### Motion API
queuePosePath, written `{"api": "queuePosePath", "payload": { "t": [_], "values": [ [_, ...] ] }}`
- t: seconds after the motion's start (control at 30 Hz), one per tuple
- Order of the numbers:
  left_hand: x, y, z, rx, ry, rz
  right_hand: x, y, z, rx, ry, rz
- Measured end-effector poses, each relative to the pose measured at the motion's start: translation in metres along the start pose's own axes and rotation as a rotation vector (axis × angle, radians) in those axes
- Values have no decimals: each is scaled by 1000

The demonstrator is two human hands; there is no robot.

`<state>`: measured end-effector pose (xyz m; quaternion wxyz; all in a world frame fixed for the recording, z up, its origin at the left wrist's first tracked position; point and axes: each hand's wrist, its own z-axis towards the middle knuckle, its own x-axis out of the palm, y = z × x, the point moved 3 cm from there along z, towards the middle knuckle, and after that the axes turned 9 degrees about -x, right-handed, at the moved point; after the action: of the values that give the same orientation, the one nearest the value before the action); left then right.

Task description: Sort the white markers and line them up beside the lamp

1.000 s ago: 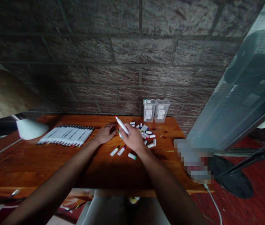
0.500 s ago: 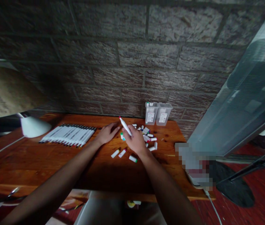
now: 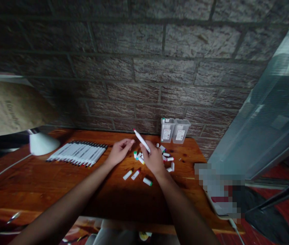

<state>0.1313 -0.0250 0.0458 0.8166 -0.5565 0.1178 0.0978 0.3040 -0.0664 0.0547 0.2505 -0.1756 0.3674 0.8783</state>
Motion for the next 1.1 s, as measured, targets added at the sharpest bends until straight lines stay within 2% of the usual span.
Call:
{"api": "queuePosePath", "payload": {
  "t": [0.1,0.17,0.27,0.4,0.7,0.9,1.1],
  "values": [
    [13,6,0,-152,155,-287,6,7,-3,-43,87,-19],
    [18,7,-1,-237,204,-438,8,11,-4,-68,134,-25],
    [20,4,-2,-284,224,-533,7,13,-2,-68,148,-29],
    [15,-3,-1,-254,189,-612,4,9,0,-33,119,-44],
    [12,-2,1,-248,125,-657,6,8,-2,-34,114,-49],
    [11,-3,1,-229,117,-636,7,7,-2,28,87,-47],
    [12,-5,0,-237,121,-612,7,8,-2,32,138,-10]
  ]
}}
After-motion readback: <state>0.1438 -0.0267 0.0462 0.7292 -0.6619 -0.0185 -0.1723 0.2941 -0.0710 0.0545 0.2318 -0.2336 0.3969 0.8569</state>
